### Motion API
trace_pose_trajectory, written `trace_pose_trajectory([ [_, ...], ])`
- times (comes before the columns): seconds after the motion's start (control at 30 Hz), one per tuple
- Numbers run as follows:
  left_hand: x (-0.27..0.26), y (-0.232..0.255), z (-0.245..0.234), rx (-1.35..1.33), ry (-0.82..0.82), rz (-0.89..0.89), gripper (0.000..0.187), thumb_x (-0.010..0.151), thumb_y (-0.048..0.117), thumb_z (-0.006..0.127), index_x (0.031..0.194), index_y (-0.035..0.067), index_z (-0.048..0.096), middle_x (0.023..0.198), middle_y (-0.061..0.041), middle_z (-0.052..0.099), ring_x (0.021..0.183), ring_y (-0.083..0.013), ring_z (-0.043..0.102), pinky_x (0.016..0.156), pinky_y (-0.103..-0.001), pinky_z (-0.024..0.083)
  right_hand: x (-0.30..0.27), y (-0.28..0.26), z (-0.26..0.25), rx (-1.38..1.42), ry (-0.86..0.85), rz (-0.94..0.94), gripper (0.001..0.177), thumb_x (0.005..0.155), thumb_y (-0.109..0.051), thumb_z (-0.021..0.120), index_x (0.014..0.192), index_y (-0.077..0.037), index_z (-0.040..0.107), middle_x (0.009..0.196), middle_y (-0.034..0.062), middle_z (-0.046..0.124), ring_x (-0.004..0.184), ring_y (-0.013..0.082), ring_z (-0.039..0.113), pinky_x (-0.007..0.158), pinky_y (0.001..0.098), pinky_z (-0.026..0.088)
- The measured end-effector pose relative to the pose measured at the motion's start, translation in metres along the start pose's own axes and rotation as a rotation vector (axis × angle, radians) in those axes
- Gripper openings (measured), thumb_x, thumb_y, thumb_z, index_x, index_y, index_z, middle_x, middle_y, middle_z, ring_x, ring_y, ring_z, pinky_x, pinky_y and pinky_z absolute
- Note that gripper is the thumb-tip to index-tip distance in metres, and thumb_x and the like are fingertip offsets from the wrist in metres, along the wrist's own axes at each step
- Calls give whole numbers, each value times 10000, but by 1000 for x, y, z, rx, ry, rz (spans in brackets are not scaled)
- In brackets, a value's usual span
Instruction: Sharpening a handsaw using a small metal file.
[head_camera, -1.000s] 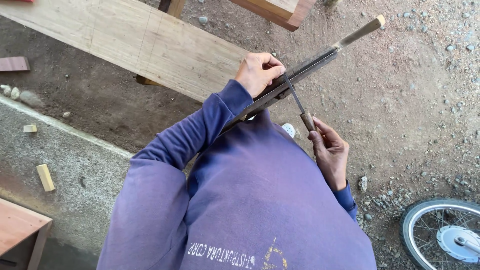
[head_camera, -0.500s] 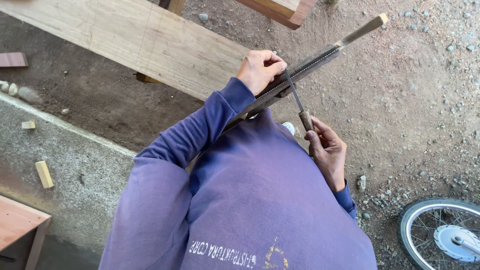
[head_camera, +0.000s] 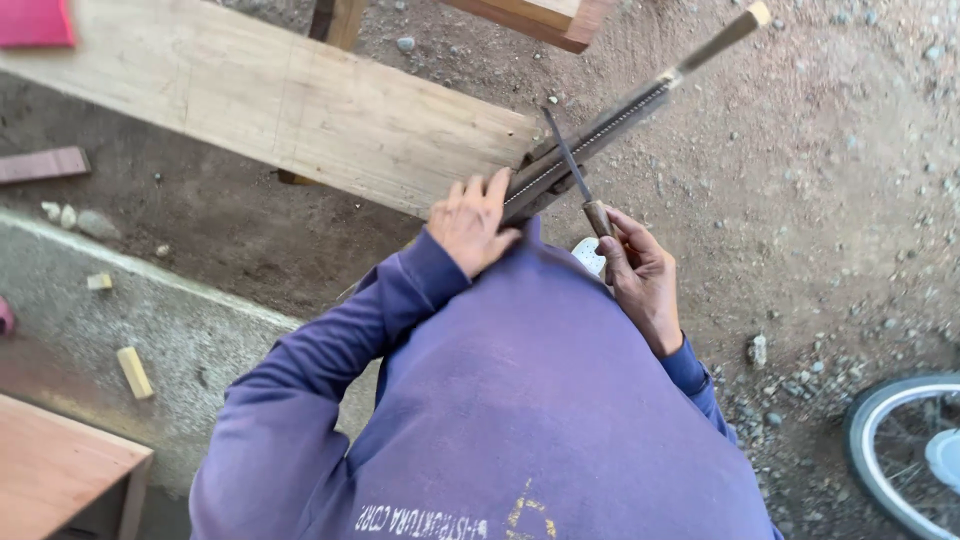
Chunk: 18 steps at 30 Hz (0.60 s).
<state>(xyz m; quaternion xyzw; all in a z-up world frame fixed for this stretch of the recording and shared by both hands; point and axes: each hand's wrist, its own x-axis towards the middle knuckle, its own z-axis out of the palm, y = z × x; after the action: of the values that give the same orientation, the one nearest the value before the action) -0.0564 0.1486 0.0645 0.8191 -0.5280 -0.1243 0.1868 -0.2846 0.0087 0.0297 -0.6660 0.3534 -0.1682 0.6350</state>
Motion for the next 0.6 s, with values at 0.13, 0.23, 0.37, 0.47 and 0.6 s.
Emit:
trace_pose_trajectory([
  [0.13,-9,-14,23,131,-102,-17,697,845,245,729,1456,34,467,1021,-188,628,912,-386,656,712,-495,576,3,-8,3,4,5,105,380,1030,-88,642,1409,-96,625,845,-65,637,655,2,479,571,176,423],
  [0.23,-13,-14,23,145,-92,9,702,857,188,703,1484,10,442,1022,-191,623,885,-384,655,689,-488,586,1,-9,2,36,-7,108,394,1030,-97,641,1424,-103,625,850,-68,617,658,1,460,572,176,408],
  [0.37,-14,-14,19,185,-122,20,722,851,208,715,1484,-2,437,988,-189,616,852,-376,656,637,-478,583,-1,-8,1,-20,-13,103,386,1031,-98,663,1416,-119,642,855,-72,600,693,7,452,598,183,403],
  [0.47,-12,-12,15,183,-120,19,716,861,231,727,1483,16,445,985,-183,616,843,-372,656,627,-478,581,1,-13,-2,-64,-15,135,392,1021,-101,669,1410,-135,646,840,-76,597,698,11,474,604,188,427],
  [0.6,-10,-9,6,157,-113,2,741,861,235,731,1523,66,444,991,-159,621,863,-356,658,661,-473,583,4,4,0,-15,-2,115,389,1017,-98,665,1403,-125,639,862,-81,633,732,6,518,634,185,459],
])
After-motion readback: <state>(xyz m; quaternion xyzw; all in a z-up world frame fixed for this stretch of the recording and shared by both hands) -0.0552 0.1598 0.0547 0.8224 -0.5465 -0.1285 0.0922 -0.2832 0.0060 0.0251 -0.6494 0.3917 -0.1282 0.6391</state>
